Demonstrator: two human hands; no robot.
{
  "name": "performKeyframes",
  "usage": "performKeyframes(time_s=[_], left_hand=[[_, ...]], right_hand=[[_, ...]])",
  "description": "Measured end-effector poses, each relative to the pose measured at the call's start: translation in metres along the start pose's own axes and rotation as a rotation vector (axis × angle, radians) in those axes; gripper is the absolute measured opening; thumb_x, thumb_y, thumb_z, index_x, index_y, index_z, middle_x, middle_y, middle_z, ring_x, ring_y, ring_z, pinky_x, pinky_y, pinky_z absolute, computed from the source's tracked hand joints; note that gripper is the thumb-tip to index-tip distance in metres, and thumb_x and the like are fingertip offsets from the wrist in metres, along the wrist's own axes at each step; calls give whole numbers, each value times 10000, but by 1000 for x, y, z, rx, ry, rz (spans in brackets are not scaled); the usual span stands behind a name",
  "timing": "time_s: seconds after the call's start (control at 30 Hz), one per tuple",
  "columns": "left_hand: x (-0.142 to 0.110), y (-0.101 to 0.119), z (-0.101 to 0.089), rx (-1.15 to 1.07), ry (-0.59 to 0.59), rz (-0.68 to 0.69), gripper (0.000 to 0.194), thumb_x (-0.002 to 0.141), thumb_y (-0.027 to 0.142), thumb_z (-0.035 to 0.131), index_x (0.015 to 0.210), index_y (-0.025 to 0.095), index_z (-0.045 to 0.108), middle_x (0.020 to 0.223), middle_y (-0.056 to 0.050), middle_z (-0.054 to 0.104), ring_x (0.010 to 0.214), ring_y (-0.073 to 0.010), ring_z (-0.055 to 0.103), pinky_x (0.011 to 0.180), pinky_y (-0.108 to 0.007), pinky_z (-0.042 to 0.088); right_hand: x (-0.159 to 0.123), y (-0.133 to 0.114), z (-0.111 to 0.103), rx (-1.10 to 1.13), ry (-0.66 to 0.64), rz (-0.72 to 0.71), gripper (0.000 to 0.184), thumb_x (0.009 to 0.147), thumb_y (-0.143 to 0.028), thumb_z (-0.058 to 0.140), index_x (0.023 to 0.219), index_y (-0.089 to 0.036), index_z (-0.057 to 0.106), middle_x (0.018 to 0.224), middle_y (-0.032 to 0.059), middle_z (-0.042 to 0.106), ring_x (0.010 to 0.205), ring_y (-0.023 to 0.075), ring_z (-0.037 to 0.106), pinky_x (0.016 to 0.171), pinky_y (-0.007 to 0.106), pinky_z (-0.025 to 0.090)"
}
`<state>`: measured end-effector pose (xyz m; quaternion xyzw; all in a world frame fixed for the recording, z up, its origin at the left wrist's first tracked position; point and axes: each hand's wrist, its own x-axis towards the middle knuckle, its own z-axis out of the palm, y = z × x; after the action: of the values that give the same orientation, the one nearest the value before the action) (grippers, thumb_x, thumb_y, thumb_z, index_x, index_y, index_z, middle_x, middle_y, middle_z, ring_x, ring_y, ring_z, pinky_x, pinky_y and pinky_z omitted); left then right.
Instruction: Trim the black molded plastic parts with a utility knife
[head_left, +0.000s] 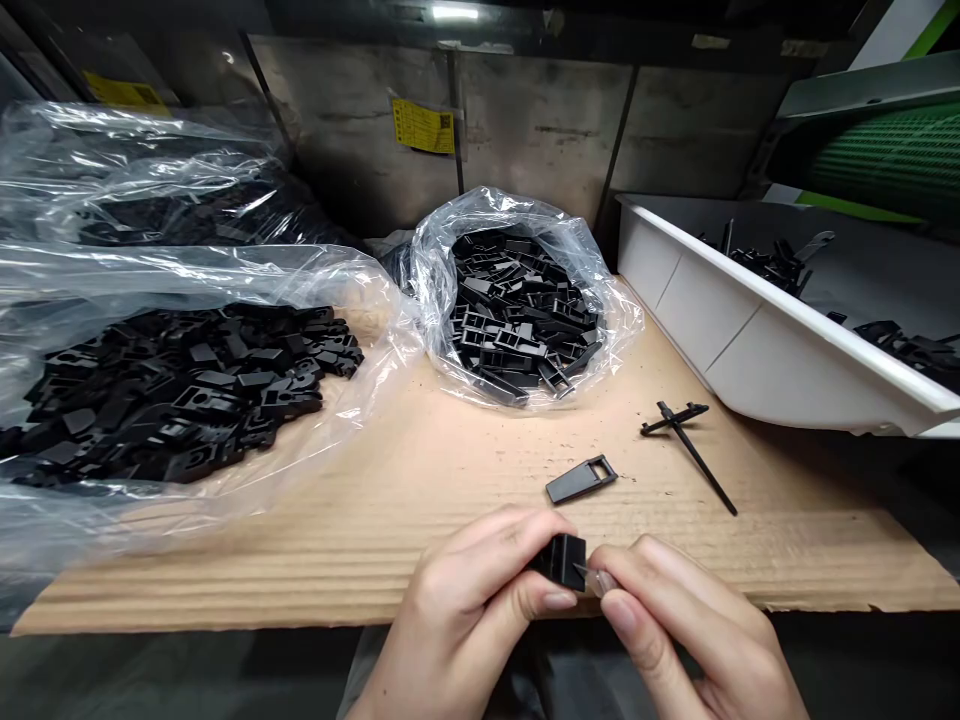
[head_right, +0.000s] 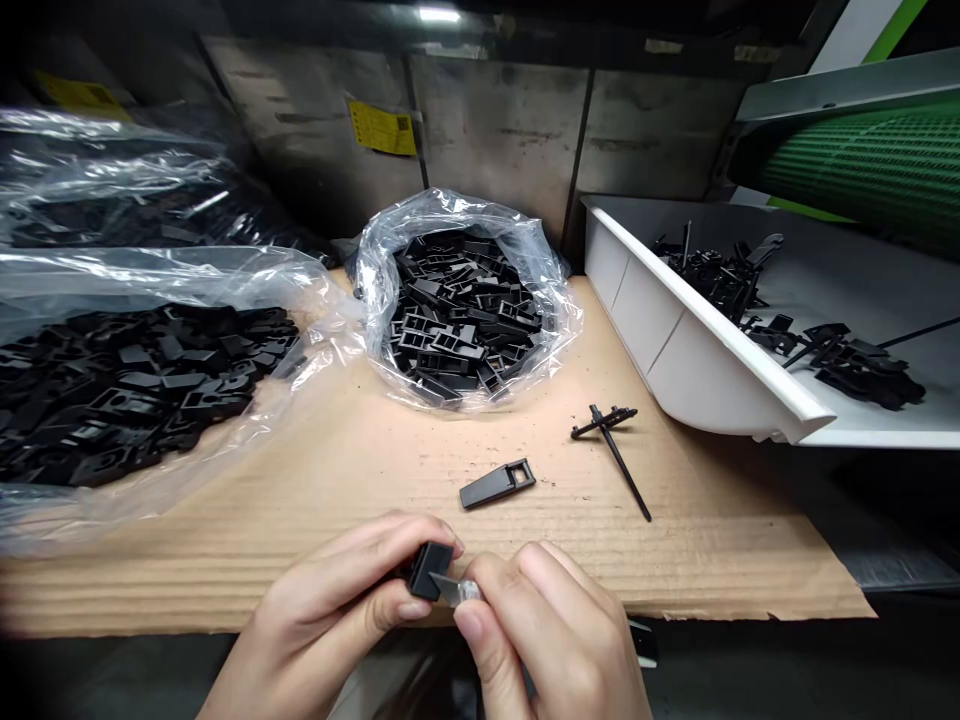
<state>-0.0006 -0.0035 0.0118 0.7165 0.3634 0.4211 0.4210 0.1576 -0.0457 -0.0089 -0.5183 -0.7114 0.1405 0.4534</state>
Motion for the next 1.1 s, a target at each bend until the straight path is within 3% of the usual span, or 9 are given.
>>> performKeyframes(time_s=[0.17, 0.27, 0.4, 0.63, 0.8, 0.97, 1.1], left_hand=[[-3, 5, -1, -124, -133, -11, 169, 808, 172, 586, 901, 283, 673, 834, 28, 689, 756, -144, 645, 699, -163, 491], [-4, 2, 0, -63, -63, -25, 174, 803, 171, 592, 914, 286, 660, 854, 32, 690, 790, -146, 638, 698, -156, 481], [-4, -5, 0, 27, -36, 0, 240, 802, 126, 574, 974, 284, 631, 924, 32, 680, 869, -140, 623, 749, -140, 467], [-7, -8, 2, 68, -29, 73, 310, 808, 82, 546, 1032, 289, 602, 988, 26, 667, 935, -146, 611, 804, -159, 471], [-8, -7, 3, 78, -13, 97, 305, 812, 87, 547, 1035, 287, 603, 979, 23, 673, 913, -151, 623, 772, -161, 487], [-9, -8, 7, 74, 31, 94, 340, 796, 64, 562, 1029, 305, 613, 959, 57, 680, 886, -114, 630, 774, -118, 472], [-5, -9, 9, 75, 105, 54, 319, 798, 70, 555, 1028, 280, 626, 940, 46, 689, 853, -121, 644, 763, -137, 487]], right_hand=[[2, 3, -5, -26, -18, 87, 143, 845, -189, 469, 846, -190, 612, 663, 35, 582, 588, 150, 574, 526, 234, 442], [-2, 2, -8, 26, 58, 137, 149, 847, -210, 478, 903, -233, 614, 726, 19, 622, 657, 147, 596, 592, 216, 455], [-3, -3, -10, 96, 101, 201, 155, 862, -206, 456, 888, -281, 589, 642, -54, 608, 541, 88, 560, 545, 159, 426], [10, -6, -4, 83, -35, 182, 264, 871, -260, 418, 628, -216, 509, 521, -47, 487, 472, 83, 497, 461, 163, 384], [13, -4, -7, 96, -121, 169, 284, 880, -264, 393, 627, -211, 510, 511, -38, 465, 441, 85, 446, 423, 167, 362], [13, -3, -8, 151, -213, 192, 271, 891, -249, 372, 663, -200, 511, 576, -23, 534, 526, 93, 525, 505, 173, 391], [5, -7, -5, 84, -357, 73, 356, 879, -304, 408, 546, -194, 469, 479, -46, 498, 440, 75, 494, 458, 164, 359]])
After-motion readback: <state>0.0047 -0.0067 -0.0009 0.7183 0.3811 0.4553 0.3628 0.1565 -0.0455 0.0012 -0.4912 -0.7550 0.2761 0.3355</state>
